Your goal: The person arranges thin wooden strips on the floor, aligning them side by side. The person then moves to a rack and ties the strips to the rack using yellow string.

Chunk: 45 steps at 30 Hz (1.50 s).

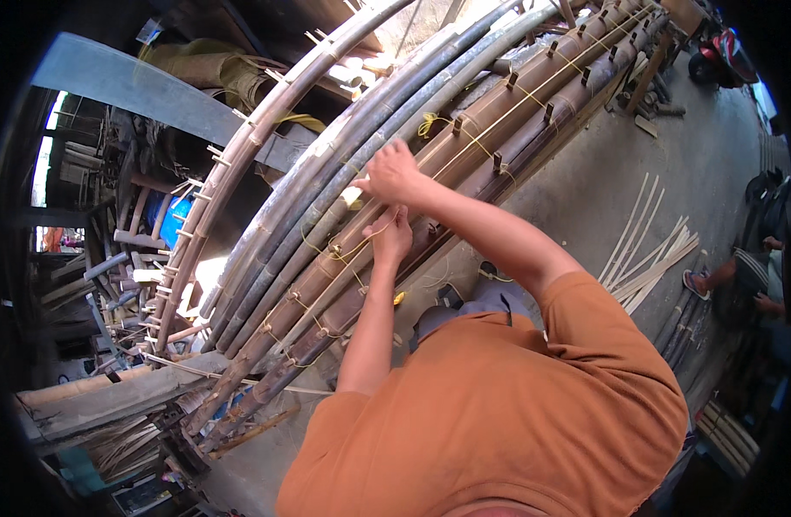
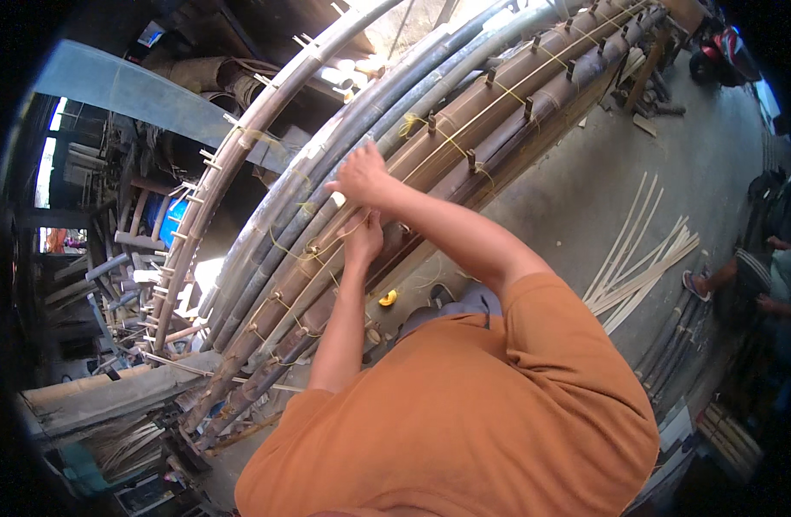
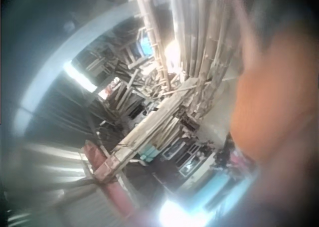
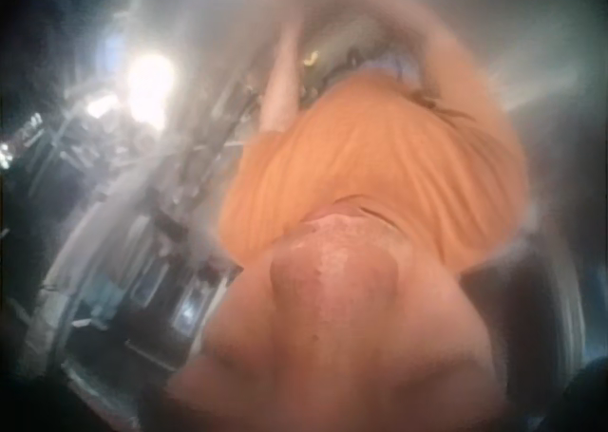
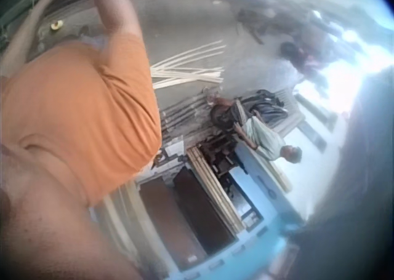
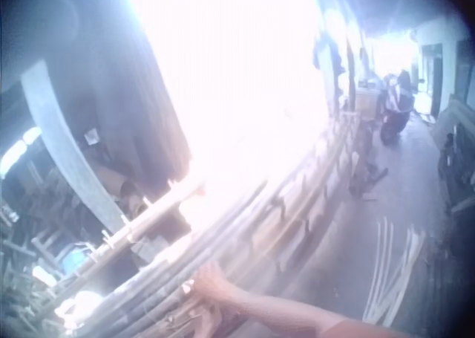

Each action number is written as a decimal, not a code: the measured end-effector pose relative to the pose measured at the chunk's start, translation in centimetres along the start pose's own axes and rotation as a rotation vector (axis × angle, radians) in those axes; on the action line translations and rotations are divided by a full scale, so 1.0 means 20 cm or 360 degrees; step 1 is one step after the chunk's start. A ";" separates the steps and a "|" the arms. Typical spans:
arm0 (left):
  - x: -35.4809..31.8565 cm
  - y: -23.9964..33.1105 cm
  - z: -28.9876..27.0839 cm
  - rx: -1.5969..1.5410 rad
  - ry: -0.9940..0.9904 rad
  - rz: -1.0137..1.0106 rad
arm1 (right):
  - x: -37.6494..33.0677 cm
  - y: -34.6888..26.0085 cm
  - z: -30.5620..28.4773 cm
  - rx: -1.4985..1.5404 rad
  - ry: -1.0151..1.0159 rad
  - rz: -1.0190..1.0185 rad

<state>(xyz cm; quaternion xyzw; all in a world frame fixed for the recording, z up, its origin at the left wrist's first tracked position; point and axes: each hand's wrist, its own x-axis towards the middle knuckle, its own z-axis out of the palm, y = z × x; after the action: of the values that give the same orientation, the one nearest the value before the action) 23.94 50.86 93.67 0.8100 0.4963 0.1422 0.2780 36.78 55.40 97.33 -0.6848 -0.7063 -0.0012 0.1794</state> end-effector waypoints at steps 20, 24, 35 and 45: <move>0.67 -0.32 0.03 0.0108 0.0624 0.0161 | -1.01 0.03 0.05 0.0884 -0.0367 -0.0564; 0.72 -0.37 0.03 0.0088 0.0295 0.0109 | -1.14 0.09 0.16 0.1766 -0.0230 0.0306; 0.45 -1.15 -1.43 0.0425 0.0493 -0.0077 | -1.60 -0.50 0.62 0.3711 0.0298 0.2851; -0.37 -0.94 -0.27 -0.0090 -0.0145 0.0265 | -0.56 -1.24 0.19 0.2740 0.0736 0.0790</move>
<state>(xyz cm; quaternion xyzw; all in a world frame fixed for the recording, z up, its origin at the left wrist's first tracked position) 4.06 52.58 87.21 0.8460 0.4098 0.1416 0.3103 11.79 43.91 96.87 -0.4297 -0.2433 0.4258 0.7582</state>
